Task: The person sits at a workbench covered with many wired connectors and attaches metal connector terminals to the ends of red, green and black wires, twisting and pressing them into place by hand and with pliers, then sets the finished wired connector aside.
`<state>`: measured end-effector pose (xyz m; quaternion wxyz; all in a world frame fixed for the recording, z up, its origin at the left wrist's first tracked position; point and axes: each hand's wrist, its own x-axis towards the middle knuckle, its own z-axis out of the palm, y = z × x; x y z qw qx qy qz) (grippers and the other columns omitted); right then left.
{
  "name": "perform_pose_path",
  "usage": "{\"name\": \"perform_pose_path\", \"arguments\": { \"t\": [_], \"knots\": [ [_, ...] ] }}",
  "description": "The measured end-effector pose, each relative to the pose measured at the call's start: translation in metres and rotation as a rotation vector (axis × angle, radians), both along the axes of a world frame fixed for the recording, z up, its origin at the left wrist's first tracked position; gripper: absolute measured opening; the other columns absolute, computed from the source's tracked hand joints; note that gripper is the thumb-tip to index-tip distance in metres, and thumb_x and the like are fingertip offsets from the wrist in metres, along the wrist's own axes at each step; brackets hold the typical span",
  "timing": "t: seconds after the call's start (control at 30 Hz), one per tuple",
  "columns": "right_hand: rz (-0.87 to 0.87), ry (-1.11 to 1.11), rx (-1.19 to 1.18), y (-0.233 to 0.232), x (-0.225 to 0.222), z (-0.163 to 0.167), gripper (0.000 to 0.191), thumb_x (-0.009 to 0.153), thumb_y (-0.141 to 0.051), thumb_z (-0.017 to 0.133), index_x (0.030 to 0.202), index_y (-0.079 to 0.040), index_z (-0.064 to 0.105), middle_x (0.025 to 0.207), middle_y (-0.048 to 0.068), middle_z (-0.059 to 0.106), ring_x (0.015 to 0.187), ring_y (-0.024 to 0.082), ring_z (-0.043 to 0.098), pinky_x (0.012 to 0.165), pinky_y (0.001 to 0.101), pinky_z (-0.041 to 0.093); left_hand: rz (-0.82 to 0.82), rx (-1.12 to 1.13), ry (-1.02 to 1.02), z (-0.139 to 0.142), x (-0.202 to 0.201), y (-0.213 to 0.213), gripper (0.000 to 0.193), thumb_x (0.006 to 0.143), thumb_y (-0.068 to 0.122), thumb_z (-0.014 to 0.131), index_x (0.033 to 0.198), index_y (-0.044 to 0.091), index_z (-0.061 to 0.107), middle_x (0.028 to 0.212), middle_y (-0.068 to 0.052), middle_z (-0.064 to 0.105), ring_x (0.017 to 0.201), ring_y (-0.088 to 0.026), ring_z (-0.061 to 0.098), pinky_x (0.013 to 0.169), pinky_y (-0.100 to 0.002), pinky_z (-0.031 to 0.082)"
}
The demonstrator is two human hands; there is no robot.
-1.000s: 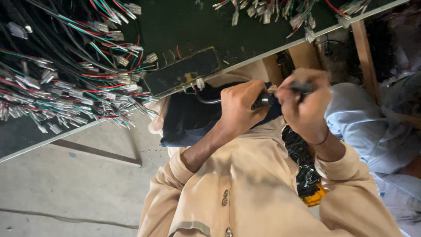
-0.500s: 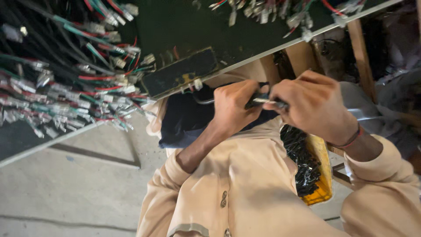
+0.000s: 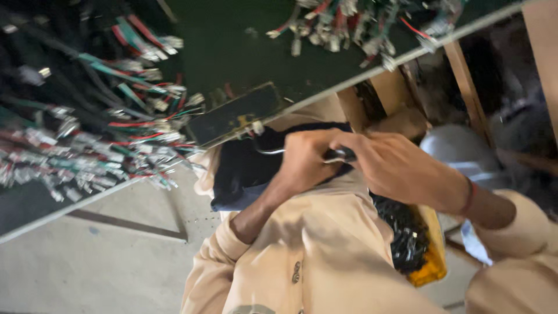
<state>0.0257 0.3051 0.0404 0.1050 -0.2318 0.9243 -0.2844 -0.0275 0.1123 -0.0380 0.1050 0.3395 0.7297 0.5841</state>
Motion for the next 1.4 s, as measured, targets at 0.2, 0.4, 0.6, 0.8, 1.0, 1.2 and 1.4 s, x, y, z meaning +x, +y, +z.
{"name": "perform_pose_path", "arguments": {
  "t": [0.2, 0.4, 0.6, 0.8, 1.0, 1.2, 1.4],
  "knots": [
    [-0.503, -0.416, -0.131, -0.011, 0.001, -0.017, 0.031, 0.102, -0.014, 0.058, 0.131, -0.010, 0.047, 0.081, 0.013, 0.066, 0.065, 0.028, 0.066, 0.057, 0.0421, 0.047, 0.242, -0.194, 0.270, -0.017, 0.011, 0.010, 0.024, 0.077, 0.010, 0.077, 0.096, 0.010, 0.063, 0.081, -0.009, 0.062, 0.076, -0.033, 0.066, 0.067, -0.046, 0.051],
    [-0.620, -0.663, -0.646, -0.004, -0.008, -0.045, 0.033, 0.106, -0.021, 0.049, 0.139, -0.015, 0.045, 0.079, 0.000, 0.048, 0.057, 0.006, 0.046, 0.050, 0.0248, 0.040, 0.329, -0.246, 0.263, -0.014, 0.011, 0.007, 0.029, 0.076, 0.012, 0.073, 0.101, 0.010, 0.057, 0.086, -0.007, 0.063, 0.081, -0.031, 0.067, 0.071, -0.044, 0.052],
    [-0.657, -0.641, -1.029, 0.004, -0.013, -0.029, 0.038, 0.105, -0.026, 0.056, 0.140, -0.013, 0.054, 0.092, 0.000, 0.059, 0.070, 0.011, 0.053, 0.057, 0.0287, 0.040, 0.177, -0.130, 0.106, 0.042, 0.023, -0.053, 0.047, 0.098, 0.018, 0.071, 0.140, 0.008, 0.054, 0.115, -0.013, 0.069, 0.095, -0.031, 0.069, 0.076, -0.041, 0.055],
    [0.271, -0.330, -0.520, -0.139, 0.015, -0.091, 0.031, 0.090, -0.022, 0.067, 0.119, -0.010, 0.061, 0.092, 0.004, 0.066, 0.080, 0.021, 0.059, 0.072, 0.0383, 0.044, 0.376, 0.264, -0.360, 0.077, 0.049, -0.122, 0.052, 0.106, 0.005, 0.065, 0.154, 0.003, 0.045, 0.136, -0.013, 0.062, 0.120, -0.026, 0.066, 0.102, -0.035, 0.053],
    [0.581, -0.170, -0.605, -0.213, 0.006, -0.116, 0.032, 0.085, -0.019, 0.073, 0.113, -0.007, 0.066, 0.089, 0.006, 0.070, 0.086, 0.027, 0.064, 0.081, 0.0426, 0.048, 0.725, 0.572, -0.521, 0.086, 0.070, -0.217, 0.061, 0.107, 0.004, 0.050, 0.164, 0.010, 0.028, 0.102, -0.007, 0.059, 0.076, -0.009, 0.056, 0.067, -0.025, 0.050],
    [0.401, -0.289, -0.495, -0.282, -0.003, -0.096, 0.026, 0.105, -0.014, 0.061, 0.129, -0.008, 0.054, 0.101, 0.014, 0.064, 0.090, 0.032, 0.063, 0.076, 0.0396, 0.051, 0.947, 0.405, -0.602, 0.058, 0.068, -0.238, 0.035, 0.110, 0.014, 0.056, 0.142, 0.001, 0.050, 0.097, -0.004, 0.054, 0.071, -0.007, 0.047, 0.057, -0.022, 0.040],
    [0.531, 0.019, -0.550, -0.262, -0.015, -0.064, 0.051, 0.091, -0.013, 0.072, 0.138, -0.006, 0.054, 0.136, 0.021, 0.057, 0.118, 0.042, 0.060, 0.097, 0.0445, 0.051, 1.459, 0.050, 0.012, 0.099, 0.009, -0.388, 0.019, 0.119, 0.014, 0.053, 0.109, 0.006, 0.067, 0.079, 0.007, 0.053, 0.064, -0.002, 0.040, 0.055, -0.024, 0.030]
  ]
}}
